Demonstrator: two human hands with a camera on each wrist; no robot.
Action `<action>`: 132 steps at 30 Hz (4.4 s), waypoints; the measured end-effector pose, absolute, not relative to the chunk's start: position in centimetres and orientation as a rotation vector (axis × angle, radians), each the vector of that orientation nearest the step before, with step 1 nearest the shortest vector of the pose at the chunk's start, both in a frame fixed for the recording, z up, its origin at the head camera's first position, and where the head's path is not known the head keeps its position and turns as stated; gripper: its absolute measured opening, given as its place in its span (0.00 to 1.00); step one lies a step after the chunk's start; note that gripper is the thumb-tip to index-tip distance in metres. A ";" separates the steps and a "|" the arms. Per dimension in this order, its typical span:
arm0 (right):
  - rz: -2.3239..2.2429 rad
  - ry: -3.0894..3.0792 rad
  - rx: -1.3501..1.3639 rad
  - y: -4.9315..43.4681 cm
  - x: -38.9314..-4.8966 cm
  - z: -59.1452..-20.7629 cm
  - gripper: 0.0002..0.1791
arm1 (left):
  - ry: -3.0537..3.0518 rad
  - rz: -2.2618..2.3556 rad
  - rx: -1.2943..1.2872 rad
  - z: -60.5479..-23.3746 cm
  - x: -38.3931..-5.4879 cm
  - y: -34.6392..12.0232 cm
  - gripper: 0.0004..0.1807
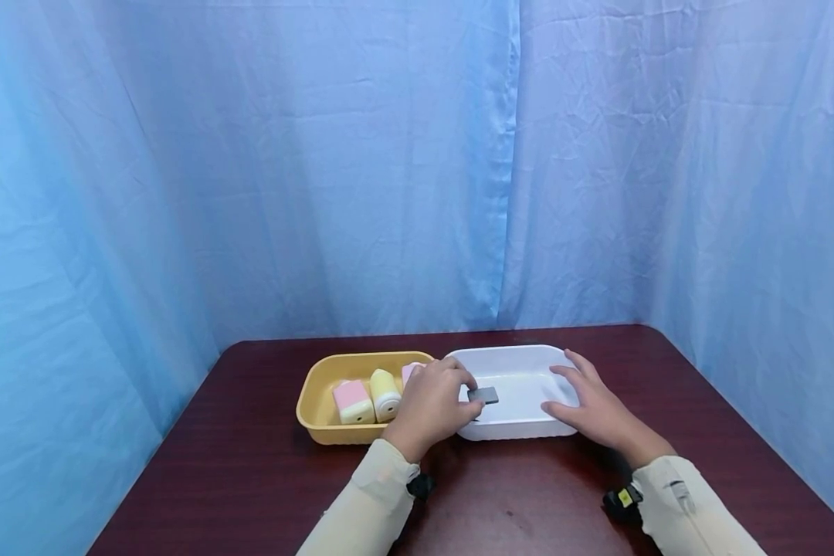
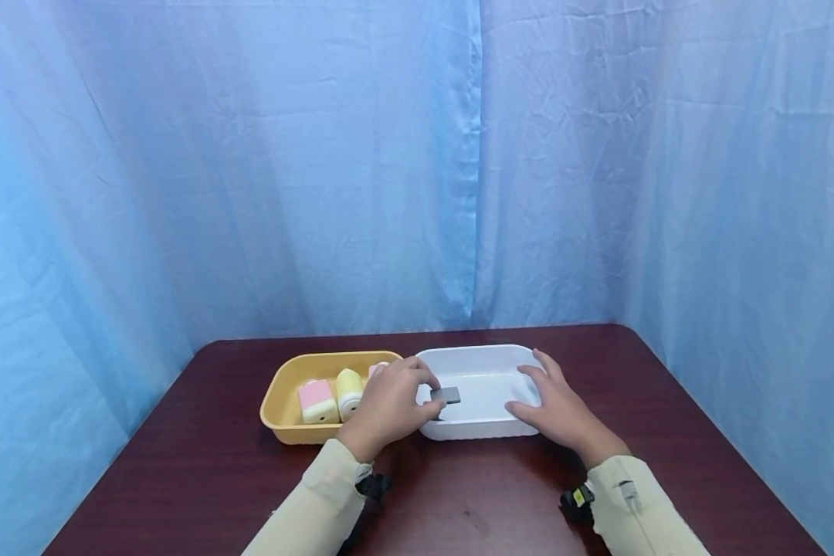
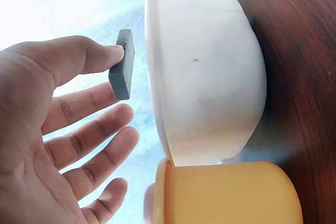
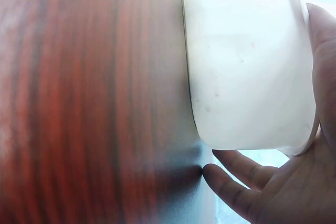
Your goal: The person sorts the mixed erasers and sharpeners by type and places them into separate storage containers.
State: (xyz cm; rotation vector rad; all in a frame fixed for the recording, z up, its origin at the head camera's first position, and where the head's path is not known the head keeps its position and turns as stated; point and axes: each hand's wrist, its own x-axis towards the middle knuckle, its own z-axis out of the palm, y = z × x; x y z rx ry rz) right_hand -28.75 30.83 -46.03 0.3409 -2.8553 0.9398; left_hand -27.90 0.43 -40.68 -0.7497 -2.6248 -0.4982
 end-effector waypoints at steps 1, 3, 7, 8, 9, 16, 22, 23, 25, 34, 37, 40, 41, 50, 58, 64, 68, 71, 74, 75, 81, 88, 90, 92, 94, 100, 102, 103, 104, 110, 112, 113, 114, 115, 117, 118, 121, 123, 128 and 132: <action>0.939 -2.855 0.341 30.8 -28.7 -46.0 0.44 | -2.625 -0.496 -0.752 -40.7 -27.9 0.4 0.10; 0.940 -2.854 0.338 30.7 -28.7 -46.0 0.44 | -2.622 -0.489 -0.759 -40.9 -27.9 0.5 0.10; 0.939 -2.856 0.332 30.6 -28.5 -45.9 0.43 | -2.622 -0.472 -0.773 -41.1 -27.9 0.6 0.10; 0.937 -2.858 0.329 30.5 -28.5 -45.9 0.43 | -2.624 -0.468 -0.775 -41.1 -27.9 0.7 0.09; 0.936 -2.858 0.328 30.5 -28.4 -45.9 0.43 | -2.625 -0.462 -0.777 -41.2 -27.9 0.7 0.09; 0.932 -2.859 0.326 30.6 -28.5 -45.9 0.43 | -2.631 -0.435 -0.778 -41.6 -28.0 0.8 0.10; 0.931 -2.859 0.328 30.7 -28.7 -46.1 0.43 | -2.625 -0.423 -0.782 -41.5 -28.0 0.8 0.10; 0.934 -2.858 0.329 30.7 -28.6 -46.1 0.43 | -2.627 -0.421 -0.783 -41.5 -27.9 0.8 0.10; 0.937 -2.857 0.328 30.7 -28.6 -46.1 0.43 | -2.634 -0.418 -0.783 -41.6 -27.9 0.8 0.11; 0.933 -2.854 0.334 30.6 -28.7 -46.0 0.43 | -2.666 -0.420 -0.781 -41.7 -28.0 0.8 0.11; 0.933 -2.851 0.340 30.6 -28.7 -45.9 0.43 | -2.673 -0.426 -0.779 -41.7 -28.0 0.9 0.11; 0.933 -2.848 0.343 30.6 -28.7 -46.0 0.43 | -2.678 -0.426 -0.777 -41.7 -28.1 0.9 0.11; 0.932 -2.850 0.341 30.7 -28.7 -46.0 0.44 | -2.679 -0.427 -0.778 -41.8 -28.1 0.9 0.11; 0.929 -2.855 0.326 31.0 -28.7 -46.2 0.44 | -2.684 -0.399 -0.778 -41.7 -28.0 1.2 0.11; 0.928 -2.881 0.313 31.1 -28.5 -46.1 0.44 | -2.693 -0.412 -0.780 -41.9 -27.8 1.3 0.11; 0.937 -2.870 0.309 30.9 -28.6 -45.9 0.44 | -2.670 -0.416 -0.784 -41.7 -28.0 1.2 0.11; 0.942 -2.869 0.317 30.8 -28.6 -46.0 0.44 | -2.672 -0.406 -0.784 -41.8 -28.0 1.1 0.11; 0.931 -2.871 0.321 30.8 -28.7 -46.0 0.44 | -2.668 -0.405 -0.785 -41.8 -28.0 1.0 0.10; 0.917 -2.869 0.316 30.7 -28.8 -46.1 0.44 | -2.668 -0.416 -0.785 -41.8 -28.0 1.0 0.10; 0.915 -2.868 0.315 30.7 -28.8 -46.1 0.44 | -2.671 -0.419 -0.784 -41.8 -28.0 1.0 0.10; 0.922 -2.863 0.321 30.7 -28.7 -46.0 0.43 | -2.702 -0.447 -0.766 -41.6 -28.0 1.1 0.09; 0.927 -2.864 0.327 30.8 -28.8 -46.0 0.43 | -2.716 -0.464 -0.762 -41.6 -27.8 1.0 0.09; 0.924 -2.861 0.333 30.8 -28.8 -46.1 0.43 | -2.716 -0.465 -0.764 -41.5 -27.8 1.0 0.10; 0.925 -2.855 0.341 30.9 -28.8 -46.1 0.43 | -2.712 -0.461 -0.766 -41.5 -27.9 1.0 0.10; 0.923 -2.855 0.344 30.9 -28.8 -46.2 0.44 | -2.706 -0.453 -0.771 -41.5 -27.9 1.0 0.10; 0.911 -2.844 0.355 30.8 -28.8 -46.3 0.43 | -2.689 -0.439 -0.780 -41.5 -28.0 0.9 0.10; 0.908 -2.841 0.364 30.8 -28.8 -46.3 0.43 | -2.683 -0.434 -0.783 -41.4 -28.0 0.8 0.10; 0.909 -2.840 0.365 30.8 -28.8 -46.2 0.43 | -2.679 -0.432 -0.785 -41.4 -27.9 0.8 0.10; 0.907 -2.840 0.366 30.8 -28.8 -46.2 0.43 | -2.675 -0.431 -0.785 -41.4 -27.9 0.8 0.09; 0.910 -2.842 0.360 30.8 -28.8 -46.1 0.43 | -2.661 -0.445 -0.785 -41.1 -27.8 0.7 0.09; 0.913 -2.847 0.359 30.8 -28.8 -46.1 0.43 | -2.661 -0.451 -0.786 -41.1 -27.8 0.7 0.09; 0.914 -2.850 0.357 30.8 -28.8 -46.0 0.43 | -2.663 -0.452 -0.786 -41.1 -27.8 0.7 0.09; 0.915 -2.851 0.357 30.8 -28.7 -46.0 0.43 | -2.664 -0.454 -0.788 -41.1 -27.8 0.7 0.09; 0.919 -2.851 0.356 30.8 -28.7 -46.0 0.43 | -2.665 -0.458 -0.790 -41.0 -27.8 0.7 0.09; 0.921 -2.847 0.361 30.8 -28.7 -46.0 0.44 | -2.660 -0.462 -0.793 -41.0 -27.8 0.6 0.09; 0.924 -2.845 0.363 30.8 -28.7 -46.0 0.44 | -2.658 -0.462 -0.793 -41.0 -27.8 0.6 0.09; 0.932 -2.835 0.368 30.7 -28.6 -46.1 0.43 | -2.649 -0.462 -0.795 -40.9 -27.7 0.6 0.09; 0.930 -2.833 0.372 30.7 -28.6 -46.0 0.43 | -2.649 -0.465 -0.797 -40.8 -27.6 0.6 0.09; 0.922 -2.834 0.372 30.7 -28.6 -46.0 0.43 | -2.654 -0.477 -0.811 -40.9 -27.5 0.6 0.08; 0.921 -2.836 0.364 30.8 -28.6 -46.1 0.43 | -2.645 -0.472 -0.812 -40.9 -27.6 0.7 0.08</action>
